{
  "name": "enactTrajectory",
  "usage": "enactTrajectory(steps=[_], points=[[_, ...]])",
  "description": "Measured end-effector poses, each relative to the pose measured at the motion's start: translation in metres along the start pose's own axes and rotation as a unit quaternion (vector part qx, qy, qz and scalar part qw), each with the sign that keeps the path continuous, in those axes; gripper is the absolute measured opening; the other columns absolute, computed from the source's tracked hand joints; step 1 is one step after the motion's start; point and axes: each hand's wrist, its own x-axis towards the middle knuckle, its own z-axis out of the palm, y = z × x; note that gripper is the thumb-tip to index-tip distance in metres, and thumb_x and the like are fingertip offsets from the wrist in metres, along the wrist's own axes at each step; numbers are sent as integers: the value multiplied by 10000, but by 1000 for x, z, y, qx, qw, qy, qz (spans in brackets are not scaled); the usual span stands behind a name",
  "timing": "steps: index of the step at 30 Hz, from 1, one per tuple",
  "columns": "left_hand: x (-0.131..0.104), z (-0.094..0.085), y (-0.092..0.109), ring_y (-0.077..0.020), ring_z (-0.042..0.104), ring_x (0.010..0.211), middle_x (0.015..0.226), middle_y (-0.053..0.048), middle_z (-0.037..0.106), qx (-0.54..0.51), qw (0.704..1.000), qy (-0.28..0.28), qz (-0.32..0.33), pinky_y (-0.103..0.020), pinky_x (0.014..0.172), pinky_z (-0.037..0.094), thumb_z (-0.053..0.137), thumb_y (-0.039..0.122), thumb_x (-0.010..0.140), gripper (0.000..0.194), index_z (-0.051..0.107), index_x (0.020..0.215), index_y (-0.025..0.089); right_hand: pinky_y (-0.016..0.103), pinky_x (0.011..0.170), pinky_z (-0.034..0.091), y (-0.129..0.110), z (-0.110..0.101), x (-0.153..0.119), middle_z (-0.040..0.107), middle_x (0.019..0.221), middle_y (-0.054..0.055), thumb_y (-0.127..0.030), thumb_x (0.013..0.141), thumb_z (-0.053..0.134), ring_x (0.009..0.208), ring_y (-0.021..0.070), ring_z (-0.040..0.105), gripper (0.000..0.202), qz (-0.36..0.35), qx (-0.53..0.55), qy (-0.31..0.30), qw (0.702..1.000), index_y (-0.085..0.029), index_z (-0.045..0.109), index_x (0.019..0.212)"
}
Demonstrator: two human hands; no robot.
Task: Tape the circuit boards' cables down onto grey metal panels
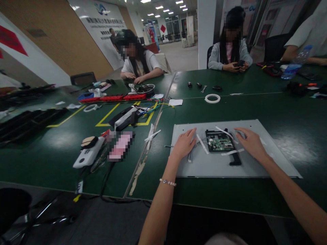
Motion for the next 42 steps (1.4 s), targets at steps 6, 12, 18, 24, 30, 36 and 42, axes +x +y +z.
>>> enactTrajectory(steps=[6,12,18,24,30,36,42], points=[[1,0,0,-214,450,1258,1398,-103,452,-8,1000,-13,1,-390,1051,355,367,288,963,485,274,1428,186,346,920,444,-7,1,-3,641,1098,65,-395,892,453,1002,202,590,356,8,10,-19,1000,-169,646,1088],[0,0,-1,-230,481,1228,1383,-124,462,-32,999,-18,-22,-395,1052,365,350,320,971,516,226,1449,172,372,939,437,0,6,-9,633,1116,63,-402,896,444,1038,212,578,345,7,6,-39,999,-192,639,1088],[-2,2,-4,-235,484,1226,1373,-130,464,-57,998,-18,-33,-401,1045,390,366,326,968,515,239,1444,177,392,942,439,2,7,-14,619,1143,54,-417,896,443,1055,225,568,351,22,14,-50,998,-222,631,1119],[-2,1,-2,-239,493,1216,1367,-143,469,-61,997,-32,-42,-408,1036,401,357,322,971,532,196,1455,169,382,936,435,2,6,-13,625,1120,49,-431,905,432,1041,219,571,352,29,18,-56,998,-216,640,1092],[-2,1,-2,-251,494,1212,1368,-148,464,-64,997,-23,-35,-407,1032,400,362,324,968,545,187,1456,159,384,918,442,1,8,-11,630,1098,57,-445,892,466,1019,218,577,357,12,17,-61,998,-209,644,1094],[-3,2,-1,-253,485,1224,1373,-151,458,-50,998,-23,-17,-410,1038,389,383,317,958,540,215,1445,155,378,897,452,1,10,-10,636,1079,57,-440,879,494,997,215,581,342,-3,6,-46,999,-208,644,1081],[-1,5,-3,-253,489,1222,1353,-148,479,-47,999,-20,-14,-411,1034,387,382,326,958,534,228,1440,156,361,866,458,3,10,-7,639,1035,58,-421,882,494,958,202,584,320,-19,0,-50,999,-204,662,1046]])
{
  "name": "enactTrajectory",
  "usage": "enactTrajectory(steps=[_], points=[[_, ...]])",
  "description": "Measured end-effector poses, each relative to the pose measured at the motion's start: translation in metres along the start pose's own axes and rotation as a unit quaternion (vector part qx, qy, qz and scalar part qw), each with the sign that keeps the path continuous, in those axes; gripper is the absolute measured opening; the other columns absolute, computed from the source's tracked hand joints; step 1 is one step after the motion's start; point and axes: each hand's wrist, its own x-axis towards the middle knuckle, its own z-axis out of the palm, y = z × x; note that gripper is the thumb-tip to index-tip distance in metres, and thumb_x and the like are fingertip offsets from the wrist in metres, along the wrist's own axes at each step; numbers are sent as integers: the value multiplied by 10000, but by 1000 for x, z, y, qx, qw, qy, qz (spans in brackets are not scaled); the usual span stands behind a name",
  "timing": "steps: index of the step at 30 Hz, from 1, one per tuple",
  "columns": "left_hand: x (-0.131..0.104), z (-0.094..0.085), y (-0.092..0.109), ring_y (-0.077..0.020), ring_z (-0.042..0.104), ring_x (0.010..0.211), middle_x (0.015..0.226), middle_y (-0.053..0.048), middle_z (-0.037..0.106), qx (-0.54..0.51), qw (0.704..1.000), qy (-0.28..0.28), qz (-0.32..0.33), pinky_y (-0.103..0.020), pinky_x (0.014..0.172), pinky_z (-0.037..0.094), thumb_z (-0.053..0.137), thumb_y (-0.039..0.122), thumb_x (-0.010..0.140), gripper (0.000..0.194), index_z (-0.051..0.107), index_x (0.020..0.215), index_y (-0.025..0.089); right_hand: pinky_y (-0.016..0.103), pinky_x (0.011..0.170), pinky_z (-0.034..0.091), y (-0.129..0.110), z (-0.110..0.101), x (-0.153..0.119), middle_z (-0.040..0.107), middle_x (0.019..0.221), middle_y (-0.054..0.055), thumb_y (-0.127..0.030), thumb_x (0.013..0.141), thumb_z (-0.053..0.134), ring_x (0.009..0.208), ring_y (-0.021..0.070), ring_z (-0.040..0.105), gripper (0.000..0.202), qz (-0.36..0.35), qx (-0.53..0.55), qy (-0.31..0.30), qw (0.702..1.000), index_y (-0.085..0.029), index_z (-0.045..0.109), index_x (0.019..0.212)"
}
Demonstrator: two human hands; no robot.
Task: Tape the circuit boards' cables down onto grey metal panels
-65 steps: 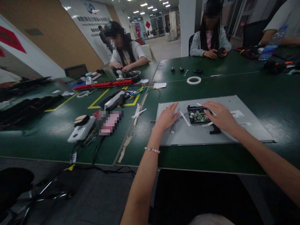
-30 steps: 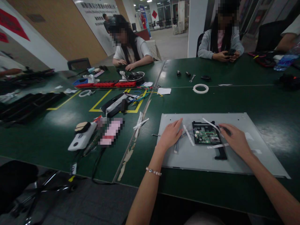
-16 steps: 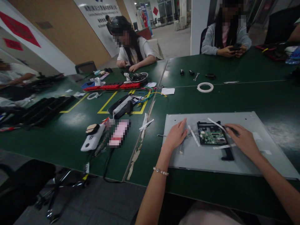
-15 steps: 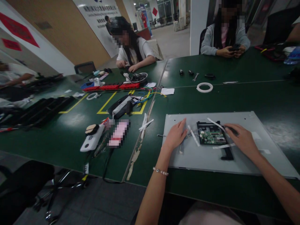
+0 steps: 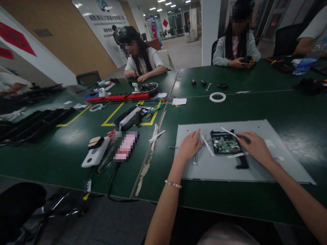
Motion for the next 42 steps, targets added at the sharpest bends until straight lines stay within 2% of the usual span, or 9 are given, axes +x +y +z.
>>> enactTrajectory(steps=[7,15,26,35,39,42], points=[[1,2,-1,-244,467,1250,1375,-155,460,9,1000,7,18,-410,1051,368,375,327,959,526,243,1436,148,360,778,462,5,1,3,637,927,78,-424,880,485,854,205,589,336,2,-9,-21,1000,-183,681,1008],[3,2,2,-238,446,1276,1388,-155,456,21,1000,6,21,-407,1069,350,362,340,961,502,291,1414,138,362,795,464,3,4,6,628,975,86,-410,865,507,882,204,586,324,8,6,9,1000,-186,685,1016],[3,7,-2,-228,448,1275,1379,-153,467,24,999,16,25,-392,1080,342,370,334,956,481,337,1389,128,358,782,463,4,3,6,656,949,65,-402,868,512,853,196,595,304,9,7,8,1000,-197,713,965],[4,6,1,-233,456,1265,1367,-158,475,51,998,7,35,-378,1078,338,373,344,957,497,330,1395,114,337,764,452,3,8,7,643,894,71,-407,810,553,803,186,582,281,57,24,31,998,-163,682,866],[4,7,1,-239,463,1254,1359,-160,481,61,997,7,37,-368,1071,346,382,340,957,503,334,1395,97,321,735,436,3,9,9,624,871,77,-416,823,518,804,188,566,293,68,14,19,997,-154,649,832],[4,8,-1,-241,465,1252,1361,-153,482,68,997,9,37,-365,1068,349,385,347,956,503,339,1394,102,309,740,423,0,6,11,629,876,68,-429,812,523,811,184,565,297,96,50,5,994,-157,640,837]])
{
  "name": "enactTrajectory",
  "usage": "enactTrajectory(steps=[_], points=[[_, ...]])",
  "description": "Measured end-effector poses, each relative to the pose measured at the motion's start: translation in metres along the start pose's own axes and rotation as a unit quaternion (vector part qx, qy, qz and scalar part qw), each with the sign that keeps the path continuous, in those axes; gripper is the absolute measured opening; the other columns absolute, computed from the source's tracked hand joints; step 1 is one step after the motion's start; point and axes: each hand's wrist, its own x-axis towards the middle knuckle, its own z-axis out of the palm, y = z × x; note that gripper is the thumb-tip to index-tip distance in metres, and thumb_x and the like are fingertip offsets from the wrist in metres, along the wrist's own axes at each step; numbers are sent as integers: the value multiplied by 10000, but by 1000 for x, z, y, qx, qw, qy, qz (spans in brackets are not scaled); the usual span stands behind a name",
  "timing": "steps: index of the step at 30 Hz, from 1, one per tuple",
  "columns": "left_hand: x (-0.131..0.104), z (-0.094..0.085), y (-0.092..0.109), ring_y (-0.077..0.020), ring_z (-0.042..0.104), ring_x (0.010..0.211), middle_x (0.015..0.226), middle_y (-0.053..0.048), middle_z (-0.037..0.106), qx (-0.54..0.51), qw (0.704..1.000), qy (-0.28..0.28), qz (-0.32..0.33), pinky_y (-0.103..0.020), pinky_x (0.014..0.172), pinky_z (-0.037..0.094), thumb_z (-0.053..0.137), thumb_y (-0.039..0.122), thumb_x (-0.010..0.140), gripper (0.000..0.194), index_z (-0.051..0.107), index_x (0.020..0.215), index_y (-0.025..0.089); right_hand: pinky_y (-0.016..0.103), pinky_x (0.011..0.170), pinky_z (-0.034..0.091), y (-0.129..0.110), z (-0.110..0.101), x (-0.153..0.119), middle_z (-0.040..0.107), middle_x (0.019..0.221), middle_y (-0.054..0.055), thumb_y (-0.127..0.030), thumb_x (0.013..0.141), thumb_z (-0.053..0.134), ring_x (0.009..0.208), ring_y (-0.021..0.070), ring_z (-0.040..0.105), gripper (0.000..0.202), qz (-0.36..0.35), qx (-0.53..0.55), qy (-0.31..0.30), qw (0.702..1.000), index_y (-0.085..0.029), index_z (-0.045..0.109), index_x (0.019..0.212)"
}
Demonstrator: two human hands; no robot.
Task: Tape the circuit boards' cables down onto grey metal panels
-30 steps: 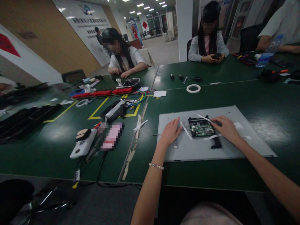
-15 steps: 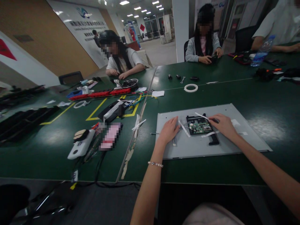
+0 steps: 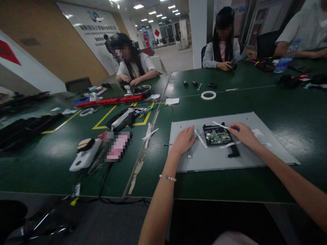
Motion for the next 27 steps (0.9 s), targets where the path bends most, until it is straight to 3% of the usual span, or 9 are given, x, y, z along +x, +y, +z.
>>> enactTrajectory(steps=[8,19,24,27], points=[[0,-1,1,-240,460,1257,1358,-163,485,2,1000,-2,2,-359,1067,350,388,343,957,506,352,1388,81,310,751,402,-14,-6,-2,653,838,52,-470,740,578,787,188,579,331,99,96,-2,990,-159,652,824],[0,0,0,-240,460,1257,1359,-158,485,-4,1000,2,10,-373,1064,349,384,345,956,496,350,1388,103,305,731,395,-14,-3,-3,636,785,40,-448,712,611,753,173,560,305,124,168,20,978,-152,645,777],[0,-2,0,-250,459,1258,1368,-155,476,-21,1000,6,-5,-407,1059,351,392,348,954,492,351,1390,122,278,725,445,-24,-21,-4,606,810,17,-429,695,682,778,147,559,275,139,344,61,926,-178,602,773],[2,-8,5,-243,430,1287,1398,-147,445,-73,995,59,-17,-426,1075,335,379,351,960,469,363,1385,153,273,754,457,-38,-32,-7,602,828,9,-409,721,689,789,133,563,251,101,347,44,931,-189,595,798]])
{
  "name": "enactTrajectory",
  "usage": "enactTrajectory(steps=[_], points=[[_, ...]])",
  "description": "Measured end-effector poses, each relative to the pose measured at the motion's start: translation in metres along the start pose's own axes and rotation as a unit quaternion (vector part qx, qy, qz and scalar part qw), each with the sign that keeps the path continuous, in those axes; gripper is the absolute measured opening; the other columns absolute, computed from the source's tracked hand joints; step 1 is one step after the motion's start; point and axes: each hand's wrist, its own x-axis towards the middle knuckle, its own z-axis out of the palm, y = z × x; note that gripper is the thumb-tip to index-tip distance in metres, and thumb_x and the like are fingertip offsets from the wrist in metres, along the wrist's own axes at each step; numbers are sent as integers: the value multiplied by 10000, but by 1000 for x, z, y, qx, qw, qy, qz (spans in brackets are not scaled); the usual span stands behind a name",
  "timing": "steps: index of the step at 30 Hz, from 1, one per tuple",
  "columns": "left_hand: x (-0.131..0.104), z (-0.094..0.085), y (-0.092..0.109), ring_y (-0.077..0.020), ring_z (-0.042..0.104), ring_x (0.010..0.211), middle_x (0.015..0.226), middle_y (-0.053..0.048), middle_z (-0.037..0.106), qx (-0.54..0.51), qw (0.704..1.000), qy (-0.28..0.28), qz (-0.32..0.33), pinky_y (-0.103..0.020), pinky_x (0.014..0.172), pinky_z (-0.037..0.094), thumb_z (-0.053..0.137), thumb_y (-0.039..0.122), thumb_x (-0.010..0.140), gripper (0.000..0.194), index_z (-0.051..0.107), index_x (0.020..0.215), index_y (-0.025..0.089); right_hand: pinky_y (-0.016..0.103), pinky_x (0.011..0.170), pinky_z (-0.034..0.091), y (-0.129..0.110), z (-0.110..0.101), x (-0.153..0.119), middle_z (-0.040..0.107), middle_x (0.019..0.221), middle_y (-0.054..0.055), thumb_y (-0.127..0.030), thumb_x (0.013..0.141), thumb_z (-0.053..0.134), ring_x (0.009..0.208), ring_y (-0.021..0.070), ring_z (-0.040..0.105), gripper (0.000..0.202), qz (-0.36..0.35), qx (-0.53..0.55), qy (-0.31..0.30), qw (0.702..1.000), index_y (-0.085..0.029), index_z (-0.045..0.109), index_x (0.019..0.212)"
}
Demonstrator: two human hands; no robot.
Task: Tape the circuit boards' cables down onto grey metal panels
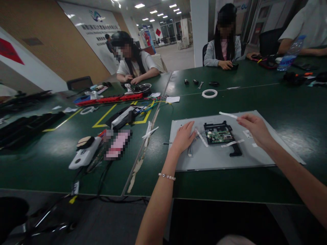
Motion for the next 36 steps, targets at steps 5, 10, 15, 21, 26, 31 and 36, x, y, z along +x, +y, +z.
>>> enactTrajectory(steps=[5,10,15,21,26,31,36], points=[[5,-7,26,-214,382,1330,1443,-112,405,-190,977,88,50,-427,1093,326,455,403,931,516,342,1401,222,304,807,470,-18,18,-20,582,919,43,-386,803,626,875,159,568,202,-124,-149,-176,965,-187,633,838],[3,-8,46,-205,553,1161,1177,-92,642,-298,950,-24,93,-388,1018,409,570,382,871,324,632,1136,206,283,784,476,-26,37,-39,573,987,60,-340,850,576,913,153,561,165,-194,-207,-256,924,-192,642,877],[1,-12,48,-130,645,735,765,-52,708,-328,939,-98,41,-270,759,493,545,352,882,277,717,792,155,237,614,437,-27,40,-45,629,829,19,-329,857,565,712,116,574,164,-158,-251,-207,932,-186,648,865],[1,-15,54,-125,643,718,755,-52,714,-333,936,-116,18,-255,747,487,579,363,852,253,740,816,170,251,631,475,-27,40,-49,668,889,27,-366,856,562,697,122,606,251,-163,-289,-195,923,-195,653,1016],[-1,-15,55,-145,653,783,824,-60,720,-356,926,-123,14,-279,793,494,577,388,852,267,741,830,178,290,734,530,-23,42,-49,635,1098,57,-396,857,549,875,156,630,421,-171,-240,-221,930,-221,577,1238],[0,-12,52,-125,648,761,797,-40,724,-319,940,-117,12,-254,781,484,517,349,891,280,736,902,175,251,604,471,-23,38,-45,667,895,32,-367,867,539,740,133,602,232,-210,-282,-192,916,-211,709,893],[2,-8,49,-116,647,748,771,-26,730,-303,946,-112,2,-248,773,486,497,323,901,286,718,1007,175,260,593,416,-26,37,-46,663,801,13,-351,875,534,651,118,571,227,-232,-327,-179,898,-222,721,884]])
